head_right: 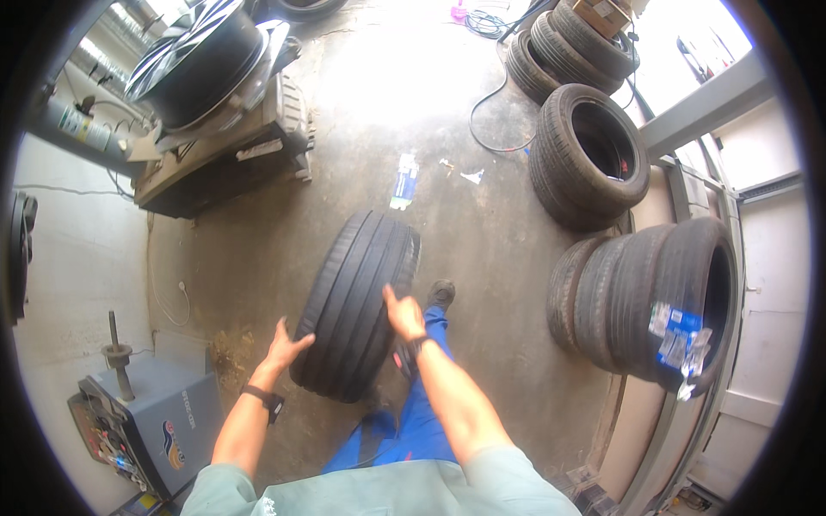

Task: The person uses a tire iron and a tire changing machine to pry the tire bead over the rim of a wheel, then removes the tire by hand and sprays a liquid on the tire bead using a spray bottle.

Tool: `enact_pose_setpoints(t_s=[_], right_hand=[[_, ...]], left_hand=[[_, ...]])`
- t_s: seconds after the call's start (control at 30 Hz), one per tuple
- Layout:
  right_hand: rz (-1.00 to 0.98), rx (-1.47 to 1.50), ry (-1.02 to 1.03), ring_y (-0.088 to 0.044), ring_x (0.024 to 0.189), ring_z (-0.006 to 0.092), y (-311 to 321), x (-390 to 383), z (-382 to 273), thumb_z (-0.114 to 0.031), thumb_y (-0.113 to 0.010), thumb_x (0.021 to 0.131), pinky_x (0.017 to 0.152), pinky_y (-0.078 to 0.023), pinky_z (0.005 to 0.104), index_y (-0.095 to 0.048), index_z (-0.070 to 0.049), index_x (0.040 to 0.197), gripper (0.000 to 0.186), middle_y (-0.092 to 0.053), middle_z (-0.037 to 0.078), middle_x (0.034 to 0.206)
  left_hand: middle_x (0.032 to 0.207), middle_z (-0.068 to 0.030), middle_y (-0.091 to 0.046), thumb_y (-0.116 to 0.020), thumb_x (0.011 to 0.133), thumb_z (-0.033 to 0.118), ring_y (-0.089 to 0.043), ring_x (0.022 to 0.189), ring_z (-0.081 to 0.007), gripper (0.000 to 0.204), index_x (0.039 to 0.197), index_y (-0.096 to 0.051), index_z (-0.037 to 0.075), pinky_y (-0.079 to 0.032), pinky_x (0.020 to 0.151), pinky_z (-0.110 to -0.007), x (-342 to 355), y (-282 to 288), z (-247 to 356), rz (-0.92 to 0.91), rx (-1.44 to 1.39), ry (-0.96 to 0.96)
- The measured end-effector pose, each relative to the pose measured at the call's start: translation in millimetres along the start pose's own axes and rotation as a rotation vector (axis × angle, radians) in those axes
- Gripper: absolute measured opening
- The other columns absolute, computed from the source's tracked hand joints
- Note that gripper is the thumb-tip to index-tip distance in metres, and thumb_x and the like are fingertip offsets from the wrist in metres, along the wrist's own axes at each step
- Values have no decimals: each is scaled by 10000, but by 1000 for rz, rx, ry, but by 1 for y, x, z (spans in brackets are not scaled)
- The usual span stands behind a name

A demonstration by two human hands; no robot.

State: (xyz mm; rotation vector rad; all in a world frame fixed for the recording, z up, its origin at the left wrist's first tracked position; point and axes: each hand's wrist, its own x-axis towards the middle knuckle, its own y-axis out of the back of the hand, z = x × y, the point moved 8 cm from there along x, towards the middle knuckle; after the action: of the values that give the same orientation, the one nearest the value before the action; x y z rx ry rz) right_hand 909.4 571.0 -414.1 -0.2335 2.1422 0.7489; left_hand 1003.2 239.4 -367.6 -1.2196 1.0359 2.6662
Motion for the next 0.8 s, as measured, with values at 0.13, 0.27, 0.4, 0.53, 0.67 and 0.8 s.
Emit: enact_pose_setpoints(t_s=[0.13, 0.27, 0.4, 0.53, 0.67, 0.8], right_hand=[[109, 234, 181, -452, 1328, 416, 80, 79, -72, -570, -595, 894, 1102, -377, 430, -345, 121, 1419, 904, -457, 364, 1383], [-292, 96, 110, -383, 1381, 428, 51, 47, -74, -657, -643, 826, 1145, -328, 415, -250, 144, 1455, 1091, -393, 372, 1435], [-463, 77, 141, -426, 1344, 441, 95, 83, -170, -642, -651, 827, 1110, -370, 432, -257, 166, 1431, 1083, -424, 381, 1400], [77, 69, 213, -471, 1305, 441, 170, 234, -247, -452, -713, 839, 1085, -400, 423, -260, 195, 1372, 953, -449, 356, 1385], [-67, -18, 155, -518, 1268, 414, 350, 415, -419, -489, -597, 922, 1064, -412, 443, -404, 96, 1382, 769, -517, 336, 1342], [128, 217, 410, -502, 1285, 410, 406, 474, -473, -466, -623, 910, 1079, -397, 443, -395, 57, 1406, 757, -540, 304, 1331]], left_hand=[[1505, -317, -310, -827, 690, 538, -320, 1424, -384, 1220, 1501, -163, -85, -304, 1164, -430, 41, 5, 5, 22, 1, 230], [1521, -301, -286, -833, 693, 512, -310, 1427, -385, 1218, 1512, -137, -62, -308, 1164, -433, 90, 19, 90, 129, 45, 259], [1555, -263, -249, -823, 719, 488, -278, 1440, -384, 1197, 1523, -107, -35, -290, 1177, -432, 172, 40, 213, 158, 87, 197], [1545, -275, -258, -829, 720, 473, -267, 1444, -383, 1198, 1521, -101, -41, -273, 1184, -429, 248, 58, 343, 204, 136, 139], [1521, -321, -254, -835, 724, 438, -272, 1431, -412, 1194, 1502, -95, -84, -276, 1180, -438, 331, 70, 440, 290, 114, 43], [1513, -321, -258, -801, 767, 426, -280, 1417, -428, 1112, 1499, -126, -69, -270, 1174, -454, 405, 95, 553, 362, 216, -80]])
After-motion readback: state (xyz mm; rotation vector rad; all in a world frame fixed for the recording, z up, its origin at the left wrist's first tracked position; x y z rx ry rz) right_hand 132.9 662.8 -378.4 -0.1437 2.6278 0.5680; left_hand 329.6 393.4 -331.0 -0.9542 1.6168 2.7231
